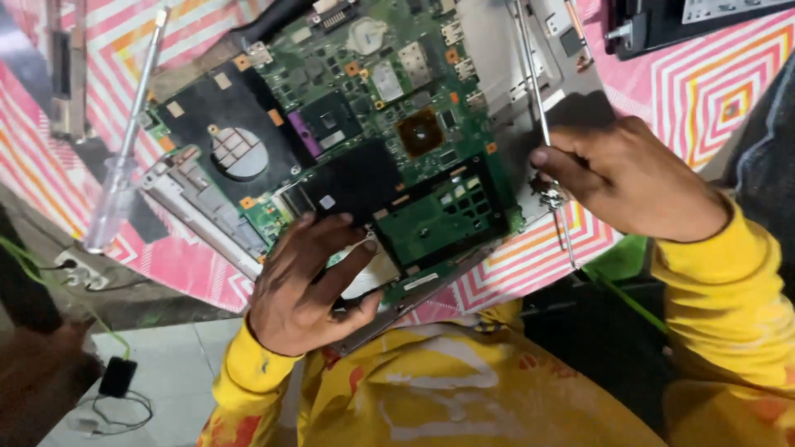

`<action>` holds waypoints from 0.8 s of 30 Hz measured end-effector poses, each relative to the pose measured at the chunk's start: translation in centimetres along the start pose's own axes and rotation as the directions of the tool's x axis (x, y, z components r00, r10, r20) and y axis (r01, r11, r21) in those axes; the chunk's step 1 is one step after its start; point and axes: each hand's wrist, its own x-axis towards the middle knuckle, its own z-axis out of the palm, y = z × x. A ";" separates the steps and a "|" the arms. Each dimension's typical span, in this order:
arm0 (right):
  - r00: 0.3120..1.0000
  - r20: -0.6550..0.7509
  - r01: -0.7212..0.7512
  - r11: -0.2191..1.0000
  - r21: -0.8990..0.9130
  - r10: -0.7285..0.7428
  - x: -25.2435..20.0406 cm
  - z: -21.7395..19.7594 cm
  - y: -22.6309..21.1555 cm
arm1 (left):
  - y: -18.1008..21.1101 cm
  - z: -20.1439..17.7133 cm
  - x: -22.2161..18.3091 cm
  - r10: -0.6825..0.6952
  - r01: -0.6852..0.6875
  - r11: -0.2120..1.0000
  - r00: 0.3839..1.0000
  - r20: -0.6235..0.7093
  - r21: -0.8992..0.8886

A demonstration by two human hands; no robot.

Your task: Using a screwdriver to remove components from a laptop motherboard

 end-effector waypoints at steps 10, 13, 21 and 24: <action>0.996 -0.079 -0.036 0.997 -0.063 0.031 0.3 0.9 -1.1 | -0.3 0.1 -0.2 -0.021 0.022 0.999 0.999 0.037 -0.024; 0.995 -0.083 -0.056 0.994 -0.094 0.048 0.1 1.1 -1.3 | -0.3 0.0 -0.3 -0.014 0.015 1.000 0.999 0.044 -0.018; 0.976 -0.219 -0.007 1.000 -0.023 0.002 -2.1 1.1 0.1 | 0.0 -0.3 -0.1 0.001 0.001 0.999 0.999 0.044 -0.037; 0.902 -0.405 -0.154 0.988 0.023 0.150 -4.9 2.3 -6.1 | -0.3 -1.1 -0.6 0.046 -0.044 0.998 0.998 0.046 -0.049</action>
